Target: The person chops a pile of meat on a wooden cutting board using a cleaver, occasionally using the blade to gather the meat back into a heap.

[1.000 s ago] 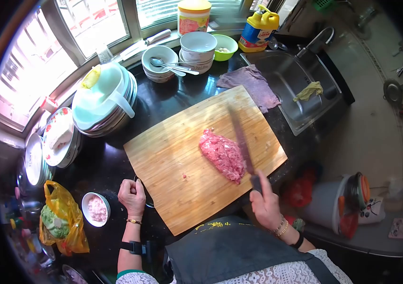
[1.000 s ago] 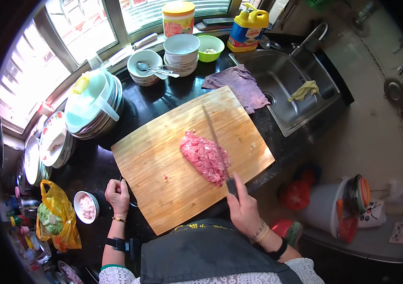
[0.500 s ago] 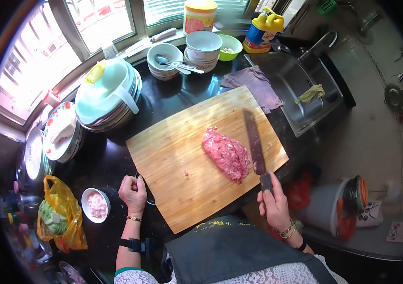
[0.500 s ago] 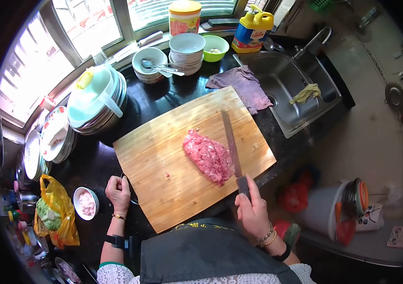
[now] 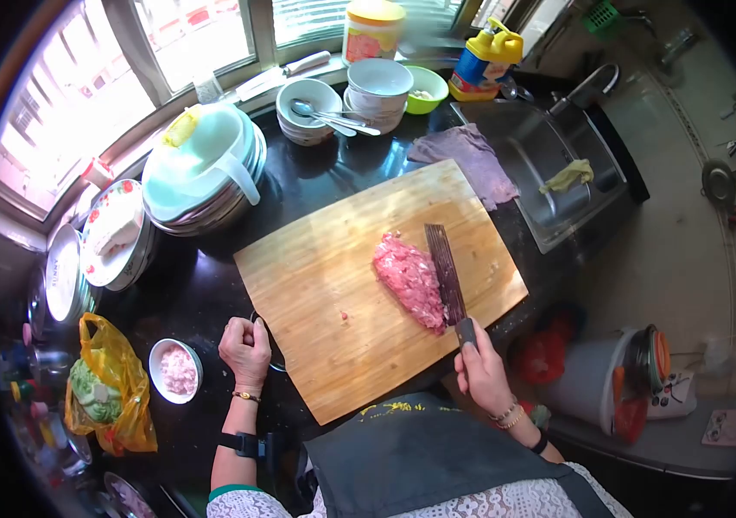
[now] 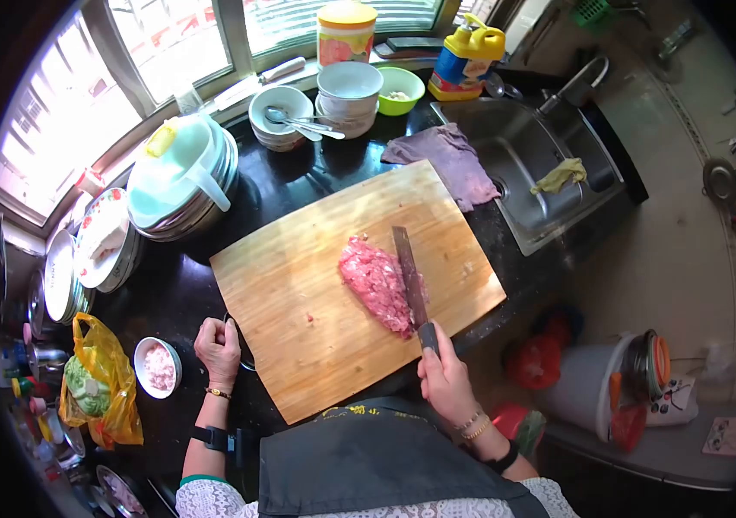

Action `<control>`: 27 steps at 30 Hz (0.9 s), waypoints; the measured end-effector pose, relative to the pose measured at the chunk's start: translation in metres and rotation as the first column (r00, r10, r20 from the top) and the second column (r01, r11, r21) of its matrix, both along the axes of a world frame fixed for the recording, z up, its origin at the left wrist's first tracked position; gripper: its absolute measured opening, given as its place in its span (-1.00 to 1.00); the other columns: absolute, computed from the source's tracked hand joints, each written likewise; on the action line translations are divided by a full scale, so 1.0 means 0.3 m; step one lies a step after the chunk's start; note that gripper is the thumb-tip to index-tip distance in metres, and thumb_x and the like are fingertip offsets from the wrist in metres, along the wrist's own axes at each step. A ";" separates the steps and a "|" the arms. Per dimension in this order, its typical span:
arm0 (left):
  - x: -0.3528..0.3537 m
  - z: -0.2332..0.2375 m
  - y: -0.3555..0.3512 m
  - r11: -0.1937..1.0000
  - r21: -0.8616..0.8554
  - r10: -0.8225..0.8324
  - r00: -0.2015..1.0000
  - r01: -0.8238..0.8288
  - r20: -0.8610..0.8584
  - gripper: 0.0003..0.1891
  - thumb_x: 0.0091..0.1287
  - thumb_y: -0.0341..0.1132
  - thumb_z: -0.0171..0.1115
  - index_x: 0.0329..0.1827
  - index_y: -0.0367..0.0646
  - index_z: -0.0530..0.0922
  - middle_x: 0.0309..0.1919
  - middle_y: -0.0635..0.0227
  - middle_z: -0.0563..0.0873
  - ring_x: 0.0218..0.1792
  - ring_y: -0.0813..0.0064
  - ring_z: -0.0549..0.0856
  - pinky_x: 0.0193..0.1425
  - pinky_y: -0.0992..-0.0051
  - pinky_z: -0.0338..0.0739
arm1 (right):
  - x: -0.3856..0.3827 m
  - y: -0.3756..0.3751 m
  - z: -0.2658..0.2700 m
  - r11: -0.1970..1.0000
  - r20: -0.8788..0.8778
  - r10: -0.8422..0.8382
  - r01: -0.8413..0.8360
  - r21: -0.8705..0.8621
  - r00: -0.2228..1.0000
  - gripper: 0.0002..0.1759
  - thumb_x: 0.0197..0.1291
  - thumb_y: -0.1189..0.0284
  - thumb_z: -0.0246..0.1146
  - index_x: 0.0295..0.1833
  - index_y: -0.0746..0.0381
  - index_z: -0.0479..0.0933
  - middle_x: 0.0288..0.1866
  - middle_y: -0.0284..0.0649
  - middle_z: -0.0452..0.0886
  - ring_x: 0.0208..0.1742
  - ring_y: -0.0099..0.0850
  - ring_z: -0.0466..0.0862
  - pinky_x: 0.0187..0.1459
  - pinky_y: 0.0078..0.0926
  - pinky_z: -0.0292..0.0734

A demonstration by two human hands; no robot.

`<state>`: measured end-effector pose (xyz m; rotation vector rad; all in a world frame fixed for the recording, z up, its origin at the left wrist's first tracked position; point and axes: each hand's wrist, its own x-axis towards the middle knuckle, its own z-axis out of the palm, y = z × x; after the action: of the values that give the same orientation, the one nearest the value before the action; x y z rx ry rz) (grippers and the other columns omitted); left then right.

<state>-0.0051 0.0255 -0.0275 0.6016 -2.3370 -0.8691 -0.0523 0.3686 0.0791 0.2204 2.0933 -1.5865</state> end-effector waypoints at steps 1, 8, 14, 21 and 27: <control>-0.007 0.004 -0.006 1.000 0.003 0.009 1.000 -0.009 -0.010 -0.72 0.15 -0.48 0.27 -0.61 -0.21 0.32 -0.70 0.37 0.31 -0.67 0.49 0.28 -0.55 0.43 0.17 | -0.007 0.004 0.018 1.000 0.010 -0.002 0.002 -0.019 1.000 -0.44 0.42 0.42 -0.06 0.49 0.22 0.07 -0.48 -0.37 0.46 -0.63 -0.69 0.39 -0.55 -0.67 0.37; -0.004 0.001 0.002 1.000 0.007 0.003 1.000 -0.003 -0.010 -0.71 0.12 -0.48 0.27 -0.63 -0.19 0.30 -0.69 0.36 0.32 -0.67 0.44 0.30 -0.55 0.41 0.18 | 0.009 0.015 -0.011 1.000 -0.028 0.007 -0.006 0.028 1.000 -0.45 0.41 0.45 -0.06 0.47 0.26 0.09 -0.47 -0.38 0.47 -0.64 -0.71 0.39 -0.59 -0.71 0.34; -0.002 0.007 0.003 1.000 0.017 0.004 1.000 -0.004 0.006 -0.71 0.12 -0.47 0.28 -0.63 -0.19 0.31 -0.69 0.36 0.32 -0.67 0.45 0.30 -0.55 0.42 0.18 | 0.059 0.025 0.054 0.997 -0.174 -0.048 0.058 0.056 0.984 -0.45 0.39 0.46 -0.05 0.46 0.29 0.10 -0.46 -0.37 0.47 -0.63 -0.70 0.40 -0.58 -0.69 0.35; 0.001 0.008 0.001 1.000 0.020 0.002 1.000 -0.002 0.008 -0.70 0.12 -0.46 0.28 -0.63 -0.19 0.31 -0.69 0.37 0.32 -0.67 0.45 0.31 -0.55 0.42 0.18 | 0.063 0.054 0.050 0.998 -0.114 -0.056 0.059 0.020 0.992 -0.47 0.43 0.41 -0.06 0.47 0.25 0.10 -0.40 -0.36 0.47 -0.62 -0.72 0.39 -0.56 -0.74 0.34; -0.006 0.006 -0.001 1.000 0.008 0.003 1.000 -0.003 -0.009 -0.70 0.12 -0.48 0.28 -0.63 -0.19 0.30 -0.69 0.37 0.33 -0.67 0.45 0.31 -0.56 0.42 0.18 | 0.056 0.056 0.012 0.996 -0.020 -0.039 0.041 0.081 0.999 -0.47 0.46 0.41 -0.10 0.49 0.19 0.05 -0.36 -0.34 0.45 -0.60 -0.71 0.36 -0.54 -0.77 0.34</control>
<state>-0.0069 0.0252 -0.0257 0.6031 -2.3246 -0.8784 -0.0356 0.3853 0.0829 0.2782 2.1825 -1.5333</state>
